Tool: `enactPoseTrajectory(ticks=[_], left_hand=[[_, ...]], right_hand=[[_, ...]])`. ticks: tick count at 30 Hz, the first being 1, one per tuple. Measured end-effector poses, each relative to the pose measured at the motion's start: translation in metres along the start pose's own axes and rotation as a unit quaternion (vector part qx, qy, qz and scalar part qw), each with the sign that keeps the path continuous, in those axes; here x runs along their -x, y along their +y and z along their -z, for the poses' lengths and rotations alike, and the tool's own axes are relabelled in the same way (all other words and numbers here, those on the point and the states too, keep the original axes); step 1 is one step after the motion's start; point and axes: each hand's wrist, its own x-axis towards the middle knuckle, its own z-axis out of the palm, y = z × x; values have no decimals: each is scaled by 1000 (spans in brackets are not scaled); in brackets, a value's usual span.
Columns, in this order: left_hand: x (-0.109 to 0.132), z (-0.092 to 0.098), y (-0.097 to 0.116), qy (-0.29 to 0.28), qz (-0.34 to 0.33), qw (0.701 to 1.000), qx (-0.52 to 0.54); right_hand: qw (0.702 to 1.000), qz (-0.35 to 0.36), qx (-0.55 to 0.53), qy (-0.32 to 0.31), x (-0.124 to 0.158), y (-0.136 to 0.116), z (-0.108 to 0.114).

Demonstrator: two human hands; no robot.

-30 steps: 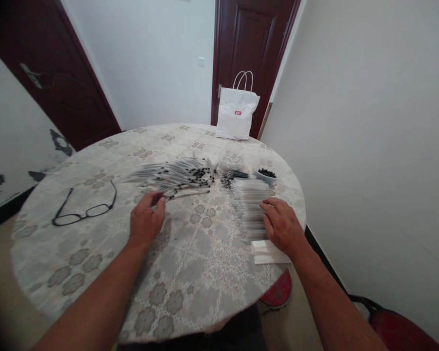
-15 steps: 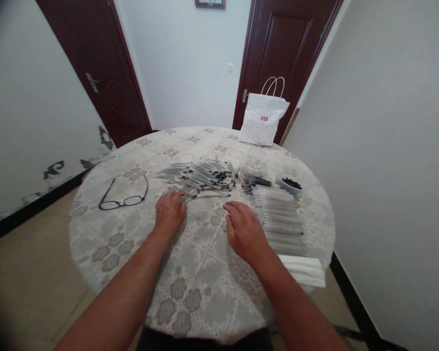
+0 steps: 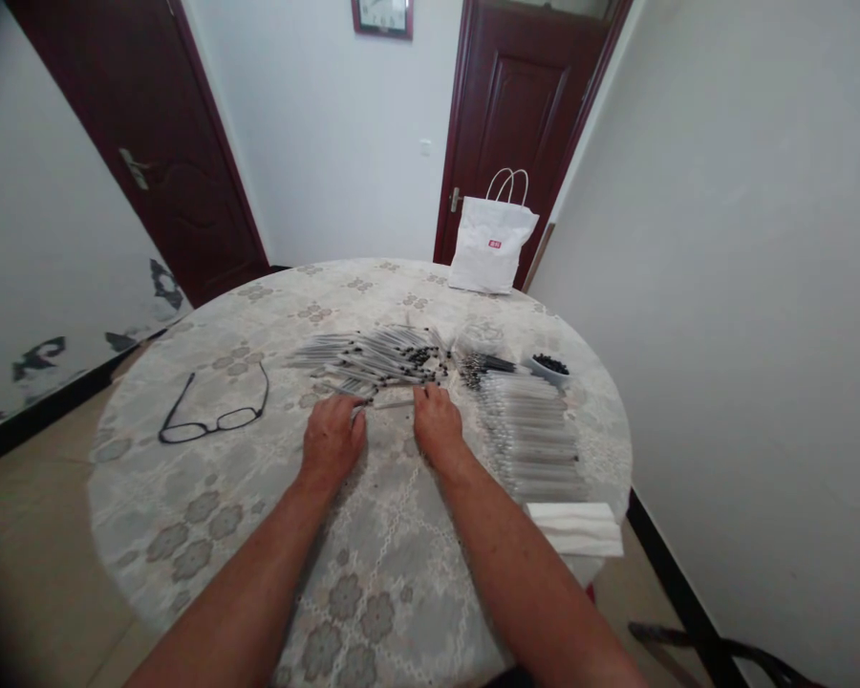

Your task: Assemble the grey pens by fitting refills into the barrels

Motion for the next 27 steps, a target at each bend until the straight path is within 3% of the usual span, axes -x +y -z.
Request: enactPoseTrajectory(ticks=[5, 11, 14, 18, 21, 24, 27], left_hand=[[1, -2, 8, -6, 0, 998, 68], [-1, 2, 25, -57, 97, 966, 235], [-3, 5, 34, -82, 189, 915, 347], [-3, 8, 39, -106, 290, 833, 460], [-3, 6, 37, -73, 357, 785, 501], [-4, 3, 34, -19, 412, 716, 564], [-6, 2, 35, -5, 441, 659, 609]], right_hand=[[999, -32, 15, -27, -1, 3, 0], [995, 16, -90, 43, 17, 4, 11], [978, 98, -171, 62, 24, 2, 15], [955, 194, -224, 25, 27, -1, 17], [946, 190, -260, 40, 26, 0, 16], [940, 169, -293, 54, 24, 2, 15], [931, 145, -333, 44, 22, 2, 14]])
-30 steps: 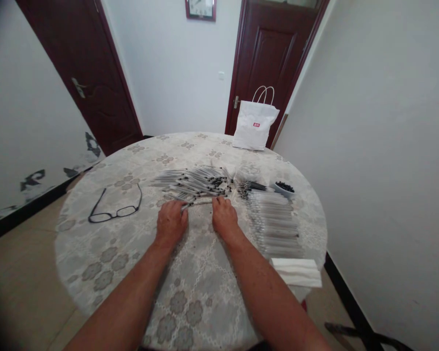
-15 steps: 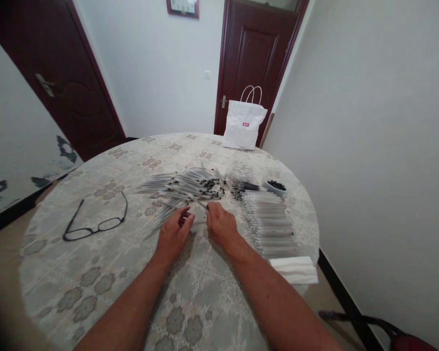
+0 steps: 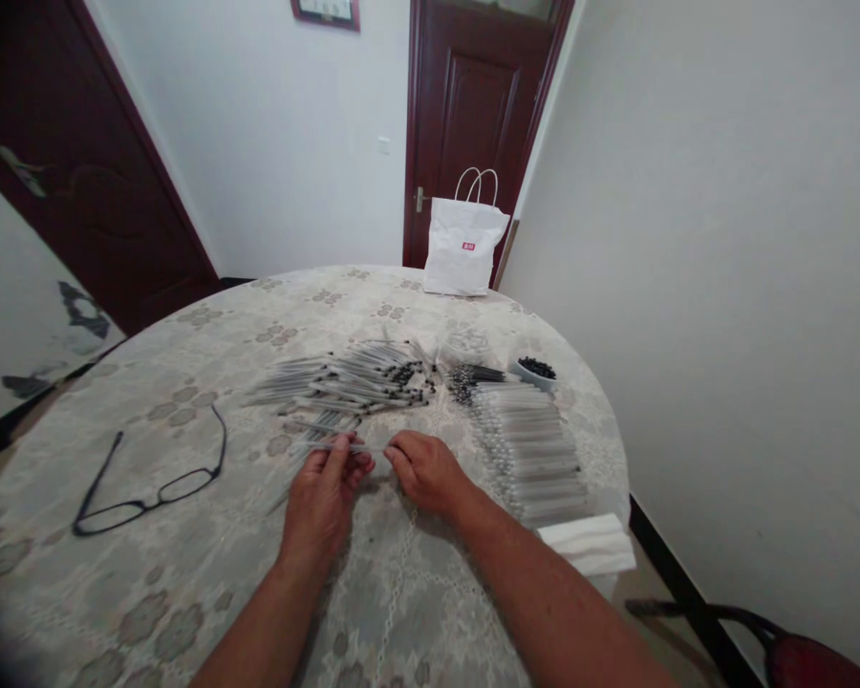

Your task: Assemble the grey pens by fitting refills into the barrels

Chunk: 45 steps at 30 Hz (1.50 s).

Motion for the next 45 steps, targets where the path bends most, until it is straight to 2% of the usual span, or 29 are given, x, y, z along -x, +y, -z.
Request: enactPoseTrajectory(ticks=[4, 8, 17, 22, 30, 37, 45], left_hand=[[0, -3, 1, -10, 37, 999, 22], [-4, -1, 2, -6, 48, 998, 37], [-12, 5, 2, -33, 52, 997, 42], [-14, 6, 8, -35, 21, 999, 11], [-16, 6, 9, -25, -13, 1000, -1], [-13, 3, 9, -50, -4, 998, -23], [-14, 4, 9, -49, -20, 998, -21]], right_hand=[[997, -47, -57, 8, -2, 0, -2], [991, -85, -92, 44, -3, 2, -1], [981, -110, -146, 69, -5, 2, -5], [978, -93, -174, 60, -6, 2, -8], [978, -60, -178, 85, -4, 0, -10], [978, -102, -168, 70, -7, 6, -11], [965, -59, -233, 107, -8, 4, -11]])
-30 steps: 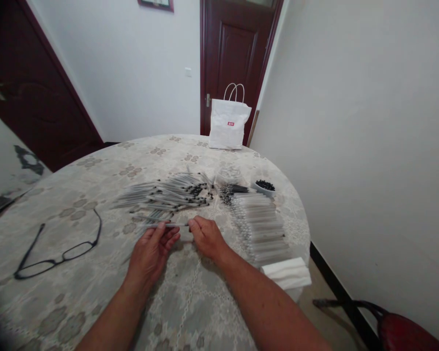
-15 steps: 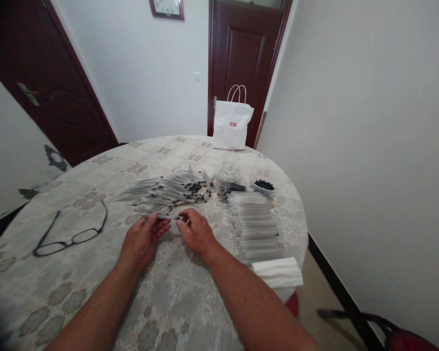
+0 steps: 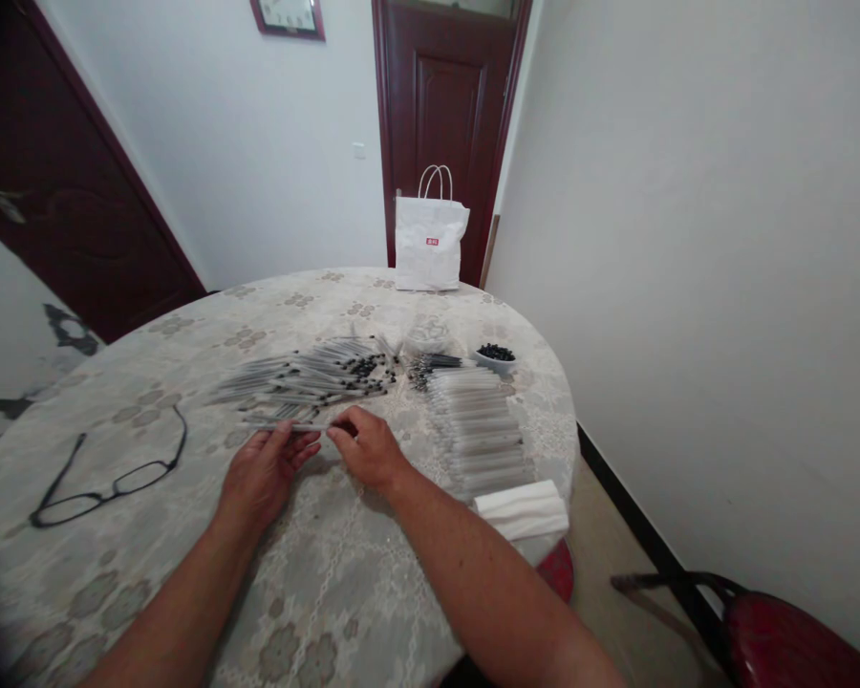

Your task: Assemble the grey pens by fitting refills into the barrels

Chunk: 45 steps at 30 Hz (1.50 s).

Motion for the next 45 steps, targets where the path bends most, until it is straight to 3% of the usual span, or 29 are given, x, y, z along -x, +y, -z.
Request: enactPoseTrajectory(ticks=[8, 17, 21, 25, 32, 38, 45], left_hand=[[-1, 0, -2, -2, 3, 1000, -4], [-1, 1, -5, -31, 24, 999, -21], [0, 1, -6, -20, 15, 999, -34], [2, -1, -5, -22, 21, 999, -33], [3, -2, -5, -26, 13, 1000, -12], [5, -4, -5, -33, 7, 999, -28], [4, -4, -4, -33, 4, 999, -4]], right_hand=[[998, -44, 38, -24, 0, 1, 2], [1000, -12, 9, -21, 3, -1, -1], [1000, -23, 11, -10, 3, -3, 0], [997, -41, 43, -42, 2, -1, 0], [1000, -4, 4, -18, 4, 0, -2], [999, -33, 30, -30, 5, -1, 0], [1000, -5, 17, -23, 5, -1, -2]])
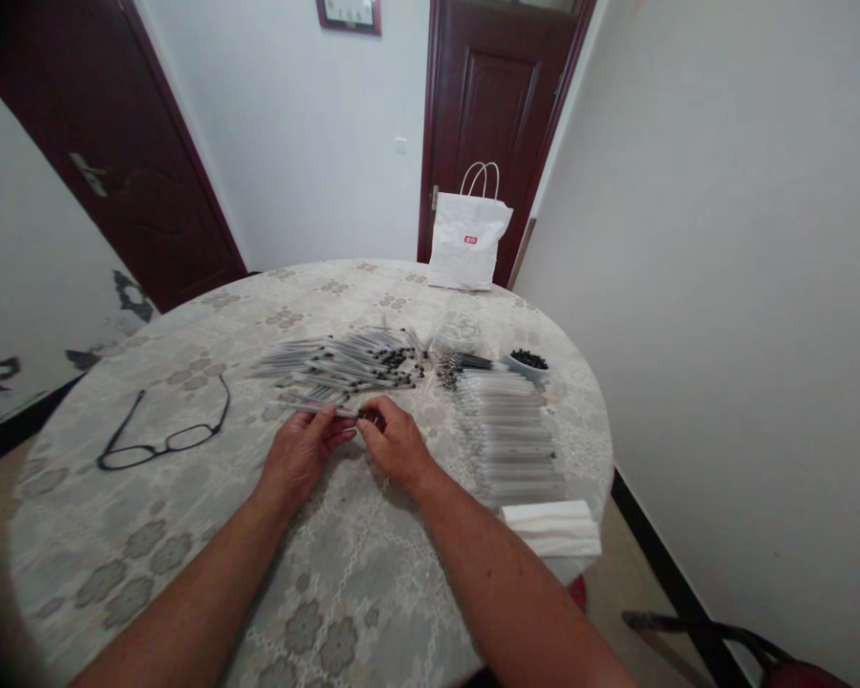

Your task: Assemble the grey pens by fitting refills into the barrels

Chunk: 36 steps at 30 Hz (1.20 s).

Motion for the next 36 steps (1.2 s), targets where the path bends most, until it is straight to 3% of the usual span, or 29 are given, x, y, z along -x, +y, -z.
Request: enactPoseTrajectory(ticks=[7, 18, 25, 28, 32, 36], left_hand=[[-2, 2, -4, -1, 3, 1000, 0], [3, -2, -3, -5, -11, 999, 34], [2, -1, -4, -1, -17, 998, 67], [2, -3, -1, 8, -24, 998, 55], [1, -4, 1, 29, -37, 999, 22], [0, -3, -2, 25, -41, 998, -27]], right_hand=[[999, -19, 38, -11, 0, -3, 0], [999, -16, -33, 19, 2, 4, -3], [999, -26, -33, 6, 4, -2, 1], [999, -30, -17, 30, 2, -3, 2], [997, -20, 44, 56, -5, -10, 14], [987, -17, 158, -9, -9, -30, 46]])
